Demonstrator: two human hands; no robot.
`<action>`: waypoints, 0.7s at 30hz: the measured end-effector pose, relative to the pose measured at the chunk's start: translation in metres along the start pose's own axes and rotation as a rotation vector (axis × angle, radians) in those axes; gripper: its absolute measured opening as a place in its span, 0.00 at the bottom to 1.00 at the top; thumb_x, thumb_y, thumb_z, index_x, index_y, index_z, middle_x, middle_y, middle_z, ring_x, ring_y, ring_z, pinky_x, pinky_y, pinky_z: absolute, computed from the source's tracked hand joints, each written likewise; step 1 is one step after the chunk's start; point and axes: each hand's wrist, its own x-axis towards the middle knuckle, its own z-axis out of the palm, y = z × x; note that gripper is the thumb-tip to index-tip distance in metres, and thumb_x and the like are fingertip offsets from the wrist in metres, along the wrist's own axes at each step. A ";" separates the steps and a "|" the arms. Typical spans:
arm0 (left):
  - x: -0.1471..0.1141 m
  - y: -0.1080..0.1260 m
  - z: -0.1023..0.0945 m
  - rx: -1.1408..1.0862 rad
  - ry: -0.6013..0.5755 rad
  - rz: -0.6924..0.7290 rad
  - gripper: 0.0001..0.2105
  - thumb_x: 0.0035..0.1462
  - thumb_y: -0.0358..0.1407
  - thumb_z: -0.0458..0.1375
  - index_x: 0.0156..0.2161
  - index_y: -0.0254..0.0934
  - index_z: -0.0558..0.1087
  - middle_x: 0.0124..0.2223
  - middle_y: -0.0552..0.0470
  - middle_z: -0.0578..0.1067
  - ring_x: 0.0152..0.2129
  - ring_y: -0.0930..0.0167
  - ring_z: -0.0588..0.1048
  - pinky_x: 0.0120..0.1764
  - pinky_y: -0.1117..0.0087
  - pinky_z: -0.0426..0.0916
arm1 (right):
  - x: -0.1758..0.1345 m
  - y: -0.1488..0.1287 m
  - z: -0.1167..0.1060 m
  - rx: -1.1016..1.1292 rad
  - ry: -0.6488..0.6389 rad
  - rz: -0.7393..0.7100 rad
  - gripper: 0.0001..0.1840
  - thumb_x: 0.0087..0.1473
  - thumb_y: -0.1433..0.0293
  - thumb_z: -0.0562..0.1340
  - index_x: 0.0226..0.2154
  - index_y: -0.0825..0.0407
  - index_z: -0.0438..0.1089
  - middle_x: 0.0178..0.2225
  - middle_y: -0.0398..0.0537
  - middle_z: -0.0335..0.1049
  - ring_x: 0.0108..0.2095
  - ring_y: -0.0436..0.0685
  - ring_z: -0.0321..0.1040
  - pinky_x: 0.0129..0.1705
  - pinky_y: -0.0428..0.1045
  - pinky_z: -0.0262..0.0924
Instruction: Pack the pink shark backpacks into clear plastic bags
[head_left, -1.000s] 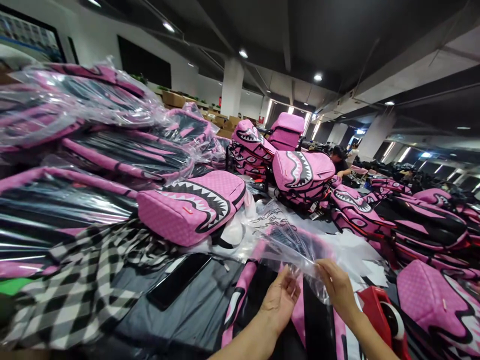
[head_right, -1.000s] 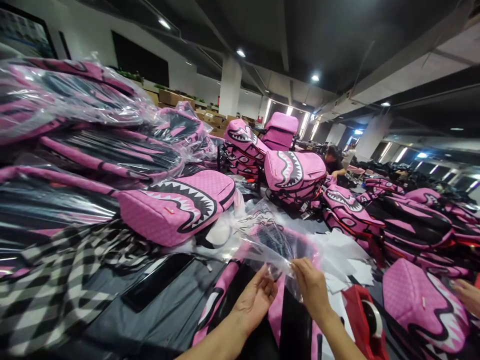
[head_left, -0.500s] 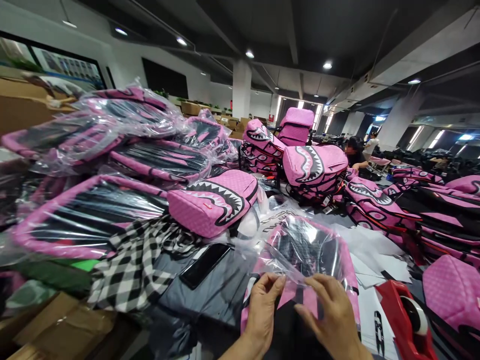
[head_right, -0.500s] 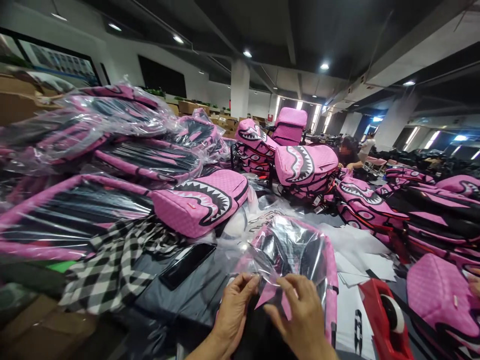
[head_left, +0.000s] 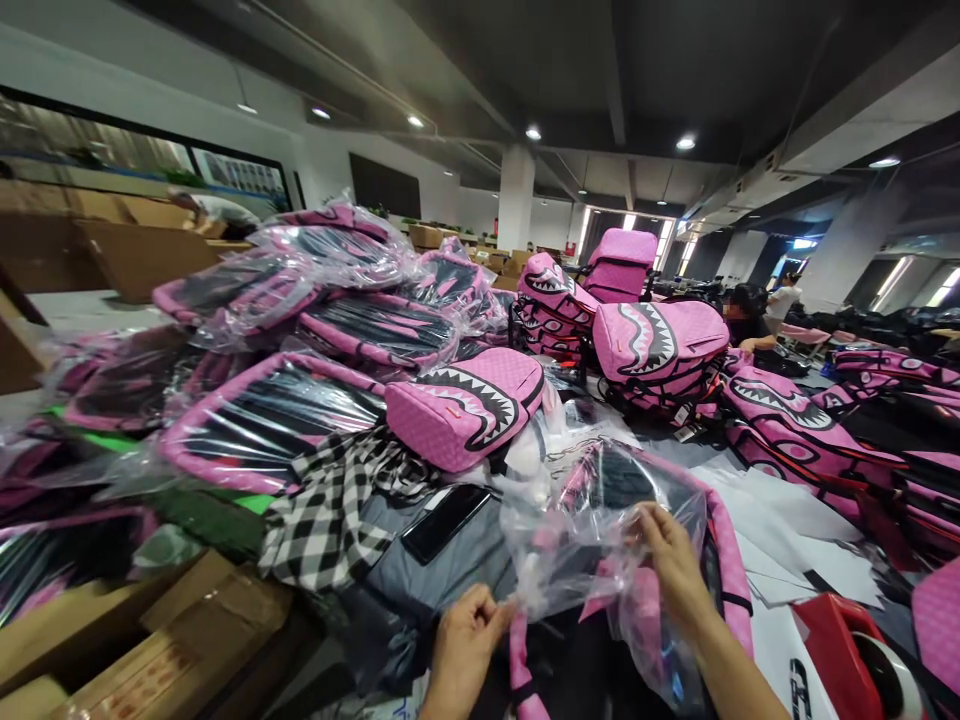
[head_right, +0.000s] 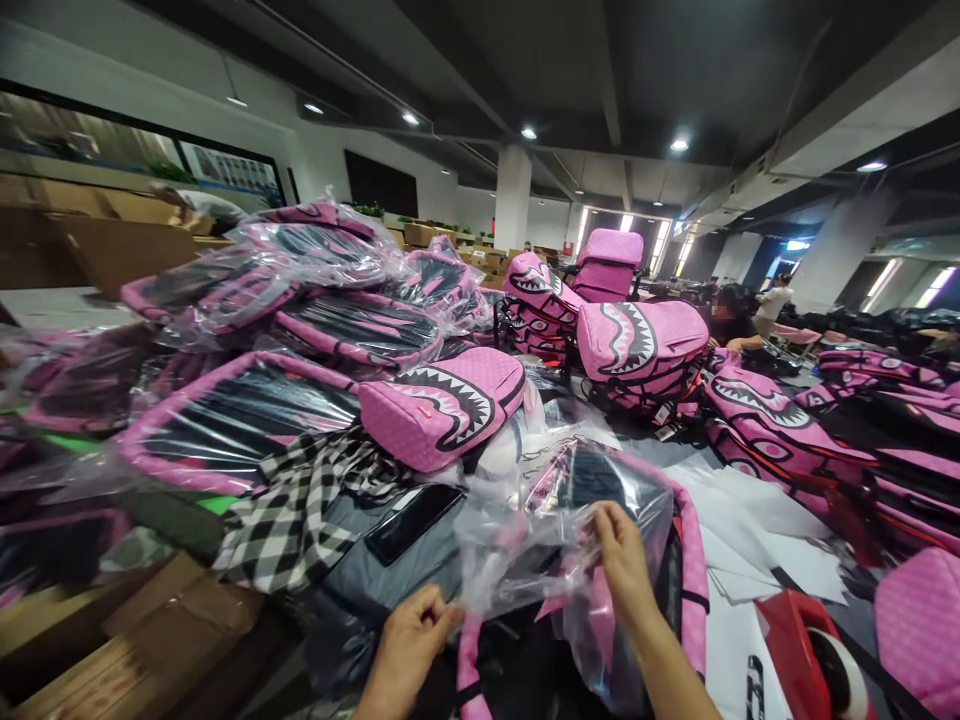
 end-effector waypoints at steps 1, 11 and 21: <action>-0.006 0.002 -0.007 0.101 0.043 0.108 0.30 0.55 0.66 0.54 0.21 0.40 0.67 0.20 0.57 0.66 0.15 0.72 0.66 0.21 0.71 0.64 | 0.004 -0.002 0.000 -0.044 0.099 -0.038 0.30 0.51 0.39 0.60 0.31 0.49 0.68 0.23 0.41 0.64 0.24 0.54 0.61 0.27 0.48 0.57; 0.016 0.079 -0.006 0.617 0.348 0.744 0.20 0.60 0.26 0.55 0.58 0.34 0.70 0.49 0.43 0.78 0.47 0.60 0.75 0.55 0.55 0.62 | -0.052 -0.030 0.029 -0.796 -0.076 -0.874 0.10 0.63 0.68 0.56 0.45 0.50 0.68 0.34 0.45 0.69 0.26 0.52 0.66 0.28 0.45 0.62; 0.016 0.003 -0.020 0.315 0.148 0.500 0.11 0.68 0.38 0.52 0.42 0.42 0.78 0.32 0.54 0.81 0.28 0.67 0.77 0.45 0.59 0.63 | -0.100 0.059 -0.090 -0.577 0.047 -0.090 0.18 0.58 0.49 0.59 0.31 0.44 0.71 0.26 0.42 0.72 0.25 0.57 0.72 0.28 0.49 0.67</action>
